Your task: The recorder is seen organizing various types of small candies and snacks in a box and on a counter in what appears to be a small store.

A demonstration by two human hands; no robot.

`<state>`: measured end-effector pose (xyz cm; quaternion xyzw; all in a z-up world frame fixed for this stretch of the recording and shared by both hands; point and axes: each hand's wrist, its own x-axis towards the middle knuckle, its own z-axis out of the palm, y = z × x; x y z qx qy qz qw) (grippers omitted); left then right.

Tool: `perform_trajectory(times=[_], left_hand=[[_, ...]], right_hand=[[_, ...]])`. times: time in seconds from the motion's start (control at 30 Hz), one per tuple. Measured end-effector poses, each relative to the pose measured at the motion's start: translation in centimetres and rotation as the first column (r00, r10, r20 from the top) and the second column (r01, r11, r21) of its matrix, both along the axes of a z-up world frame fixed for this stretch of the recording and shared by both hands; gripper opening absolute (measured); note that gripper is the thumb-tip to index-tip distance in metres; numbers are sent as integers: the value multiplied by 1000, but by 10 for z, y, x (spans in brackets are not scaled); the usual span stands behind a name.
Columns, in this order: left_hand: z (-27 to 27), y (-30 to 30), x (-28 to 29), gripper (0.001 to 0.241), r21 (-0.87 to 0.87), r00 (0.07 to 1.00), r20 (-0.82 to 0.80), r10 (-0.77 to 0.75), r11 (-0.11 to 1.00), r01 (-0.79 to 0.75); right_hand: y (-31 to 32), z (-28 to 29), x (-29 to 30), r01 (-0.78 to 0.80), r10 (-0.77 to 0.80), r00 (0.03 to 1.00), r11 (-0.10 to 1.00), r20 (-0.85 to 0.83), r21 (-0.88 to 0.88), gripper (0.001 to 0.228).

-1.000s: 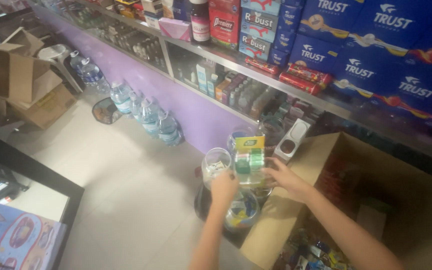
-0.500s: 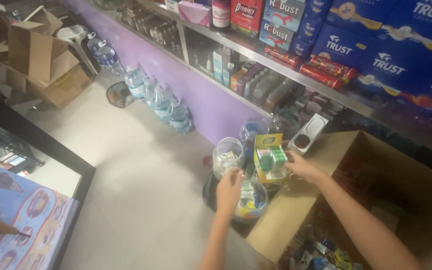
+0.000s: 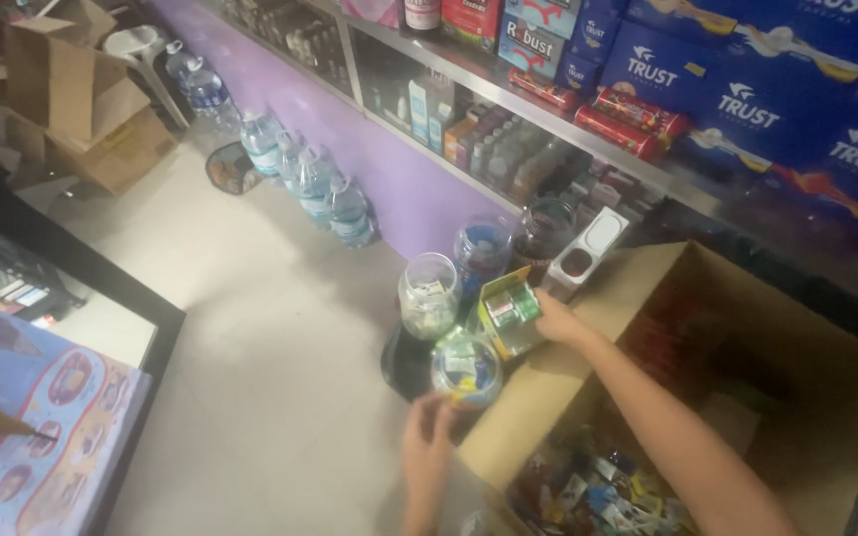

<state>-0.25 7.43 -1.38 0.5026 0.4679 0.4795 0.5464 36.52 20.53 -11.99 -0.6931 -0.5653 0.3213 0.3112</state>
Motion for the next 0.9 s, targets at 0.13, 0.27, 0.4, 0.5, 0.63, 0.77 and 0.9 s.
perform_trajectory(times=[0.13,0.27,0.4,0.5,0.63,0.77,0.9], left_hand=[[-13,-69,10,23,-106,994,-111,-11,994,-1],[-79,-109,8,30,-130,998,67,3,992,5],[-62,-131,7,38,-269,892,451,44,959,88],[-29,-141,11,38,-381,878,469,97,919,102],[-13,-152,16,37,-419,900,405,160,907,28],[5,-162,9,42,-349,889,435,142,937,21],[16,-167,1,37,-323,923,363,126,946,-3]], right_hand=[[0,-25,17,-32,16,985,995,172,94,56],[-41,39,2,-29,4,992,979,125,203,58],[-109,122,-21,94,-30,973,959,-230,269,45],[-158,137,-34,178,-74,890,965,-450,194,35],[-207,131,-49,132,-94,847,991,-523,35,30],[-237,146,-65,69,-56,877,998,-478,9,30],[-247,141,-73,171,-236,874,968,-425,-186,27]])
